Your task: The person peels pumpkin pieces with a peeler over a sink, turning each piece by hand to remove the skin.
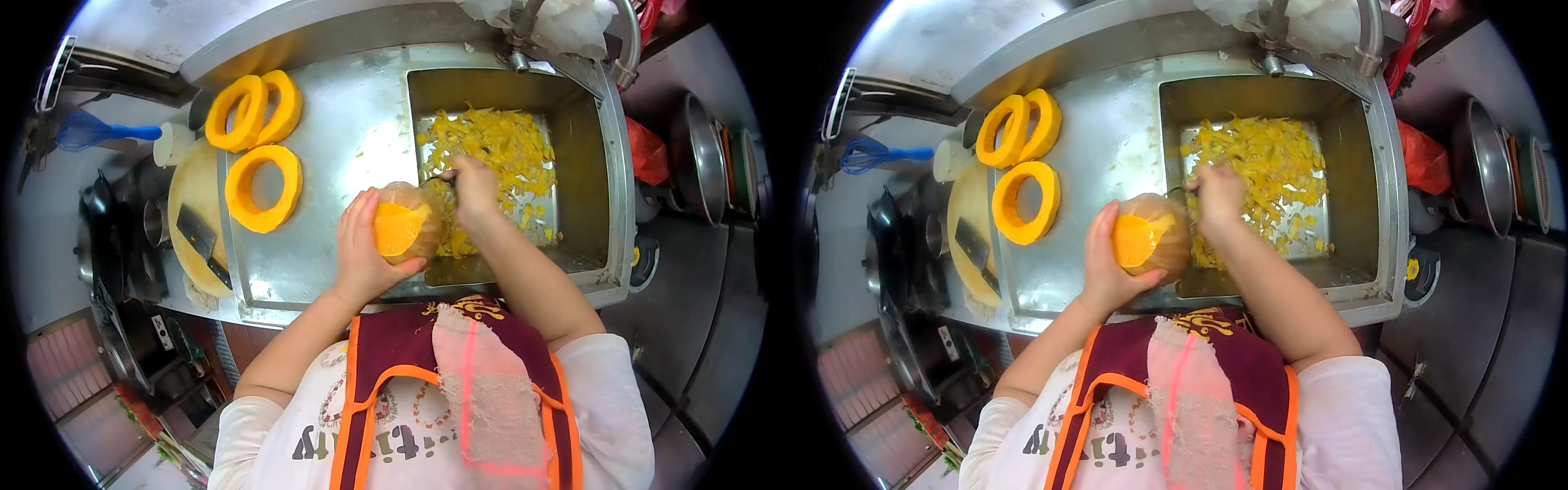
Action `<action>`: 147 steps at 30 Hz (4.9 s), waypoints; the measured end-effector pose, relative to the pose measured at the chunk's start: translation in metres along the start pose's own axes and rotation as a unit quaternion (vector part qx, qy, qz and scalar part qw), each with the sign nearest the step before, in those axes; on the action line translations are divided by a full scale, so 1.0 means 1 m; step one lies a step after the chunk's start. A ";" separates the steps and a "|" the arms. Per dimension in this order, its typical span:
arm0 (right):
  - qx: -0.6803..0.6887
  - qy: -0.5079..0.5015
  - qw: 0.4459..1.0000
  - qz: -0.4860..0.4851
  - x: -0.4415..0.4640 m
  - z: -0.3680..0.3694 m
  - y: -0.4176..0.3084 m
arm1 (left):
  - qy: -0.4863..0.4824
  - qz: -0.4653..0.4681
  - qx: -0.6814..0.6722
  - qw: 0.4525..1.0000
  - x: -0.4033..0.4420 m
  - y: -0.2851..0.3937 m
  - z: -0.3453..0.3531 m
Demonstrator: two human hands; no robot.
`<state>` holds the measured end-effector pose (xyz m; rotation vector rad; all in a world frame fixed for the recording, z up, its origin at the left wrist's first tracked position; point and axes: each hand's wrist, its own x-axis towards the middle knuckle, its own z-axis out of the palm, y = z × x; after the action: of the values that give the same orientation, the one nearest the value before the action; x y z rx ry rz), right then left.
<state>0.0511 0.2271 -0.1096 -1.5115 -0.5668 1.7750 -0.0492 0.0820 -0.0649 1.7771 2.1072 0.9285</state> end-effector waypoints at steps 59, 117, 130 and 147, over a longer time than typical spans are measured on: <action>0.045 -0.064 0.996 0.045 0.001 -0.017 0.003 | -0.031 0.049 -0.144 0.988 -0.010 -0.016 0.015; -0.090 -0.069 0.993 0.027 0.041 -0.019 0.044 | -0.034 -0.058 -0.012 0.998 0.003 0.014 0.007; -0.192 -0.072 0.974 -0.095 0.045 -0.069 0.056 | -0.079 0.029 -0.091 0.992 0.006 -0.003 0.001; 0.136 0.037 0.973 0.183 0.028 -0.039 0.019 | -0.025 0.019 -0.104 0.994 -0.003 -0.005 0.010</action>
<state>0.0828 0.2311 -0.1501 -1.5478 0.0000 1.9642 -0.0475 0.0818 -0.0761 1.7208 1.8781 1.0596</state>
